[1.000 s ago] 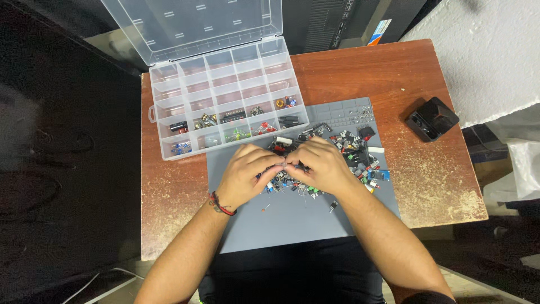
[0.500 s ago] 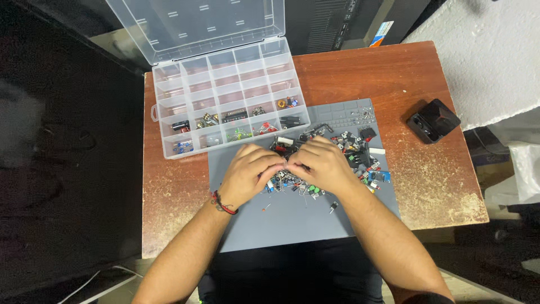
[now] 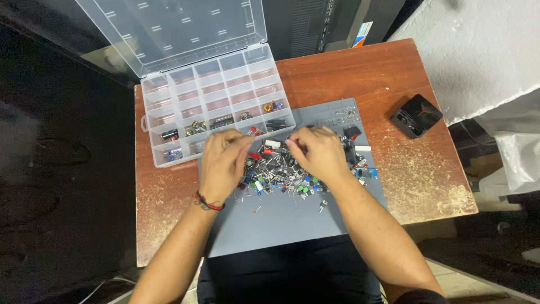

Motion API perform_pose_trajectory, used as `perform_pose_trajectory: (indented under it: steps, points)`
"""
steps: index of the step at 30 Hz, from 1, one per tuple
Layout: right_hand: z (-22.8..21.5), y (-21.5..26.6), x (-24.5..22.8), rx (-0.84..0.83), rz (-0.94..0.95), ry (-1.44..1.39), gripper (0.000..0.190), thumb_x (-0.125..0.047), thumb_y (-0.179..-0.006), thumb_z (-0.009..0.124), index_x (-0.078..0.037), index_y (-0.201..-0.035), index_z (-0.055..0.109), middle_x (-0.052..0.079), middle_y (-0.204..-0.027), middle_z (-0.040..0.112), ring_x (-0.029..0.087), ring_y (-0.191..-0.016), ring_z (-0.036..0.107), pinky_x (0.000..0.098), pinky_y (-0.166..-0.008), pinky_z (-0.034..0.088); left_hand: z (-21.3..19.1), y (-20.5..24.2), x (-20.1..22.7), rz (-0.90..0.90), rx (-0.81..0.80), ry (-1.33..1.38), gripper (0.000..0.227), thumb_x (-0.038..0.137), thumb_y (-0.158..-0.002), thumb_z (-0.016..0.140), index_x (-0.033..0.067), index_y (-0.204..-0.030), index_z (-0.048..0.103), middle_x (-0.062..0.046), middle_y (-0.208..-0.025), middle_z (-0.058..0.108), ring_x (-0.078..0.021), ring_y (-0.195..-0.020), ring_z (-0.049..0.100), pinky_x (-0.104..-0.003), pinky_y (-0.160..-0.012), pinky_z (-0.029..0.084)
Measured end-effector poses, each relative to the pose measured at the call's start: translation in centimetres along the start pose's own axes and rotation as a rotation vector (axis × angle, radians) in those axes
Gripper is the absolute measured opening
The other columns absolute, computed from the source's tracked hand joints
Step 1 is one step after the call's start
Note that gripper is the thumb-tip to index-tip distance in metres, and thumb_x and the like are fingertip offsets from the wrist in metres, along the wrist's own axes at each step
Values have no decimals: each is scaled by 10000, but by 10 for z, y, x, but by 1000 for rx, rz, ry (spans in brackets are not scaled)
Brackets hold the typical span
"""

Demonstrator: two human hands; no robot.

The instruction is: The person sorts a pile of loose electronic components on a gray mat, picking up items like resistors, capacitors, and diodes. They place the sorted components into the compartments of a clear plastic organizer box. The person also uses a small black handheld device to interact with some of the components on the mat.

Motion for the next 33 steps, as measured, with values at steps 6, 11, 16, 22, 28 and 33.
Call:
perform_pose_trajectory:
  steps: [6, 11, 16, 22, 28, 33]
  points:
    - [-1, -1, -1, -5, -17, -38, 76, -190, -898, 747, -136, -875, 700, 19, -609, 657, 237, -625, 686, 354, -668, 547, 19, -49, -18, 20, -125, -249, 172, 172, -971, 714, 213, -1134, 754, -26, -995, 658, -256, -934, 598, -390, -839, 440]
    - [3, 1, 1, -13, -20, -48, 86, -201, -896, 751, -142, -872, 694, 18, -607, 647, 241, -625, 685, 363, -675, 545, 59, -83, -50, -30, -152, -346, 114, 239, -940, 732, 195, -1043, 712, 1, -846, 686, -225, -888, 614, -375, -864, 430]
    - [0, -2, 3, 11, -12, -49, 80, -205, -899, 747, -149, -873, 695, 4, -599, 638, 225, -614, 679, 340, -663, 536, 97, -88, -74, -12, -196, -425, 131, 332, -943, 705, 208, -908, 689, 5, -716, 669, -209, -849, 596, -364, -841, 410]
    - [-2, -2, 3, 13, 16, -84, 68, -181, -903, 740, -136, -875, 696, 17, -598, 641, 228, -604, 676, 350, -658, 535, 76, -88, -48, 6, -109, -293, 118, 264, -1004, 687, 197, -933, 753, -1, -868, 733, -205, -915, 604, -353, -847, 423]
    - [2, -1, 13, 10, 53, -55, 70, -196, -903, 743, -147, -871, 703, 18, -600, 654, 243, -615, 690, 358, -683, 550, 21, -54, -5, 43, 118, 53, 67, 165, -1034, 661, 145, -1031, 725, -22, -842, 648, -259, -835, 586, -386, -818, 475]
    - [3, 2, 29, 58, 135, 49, 78, -243, -915, 752, -170, -911, 724, 5, -601, 660, 253, -601, 684, 364, -687, 556, 13, -5, -15, -47, 164, 228, 91, 142, -981, 687, 126, -968, 776, -12, -686, 553, -241, -634, 582, -350, -649, 518]
Point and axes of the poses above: each hand's wrist, its own y-axis away from the middle knuckle, its own z-axis out of the palm, x = y × z, the point moved 7 cm from there along -y, towards the middle knuckle
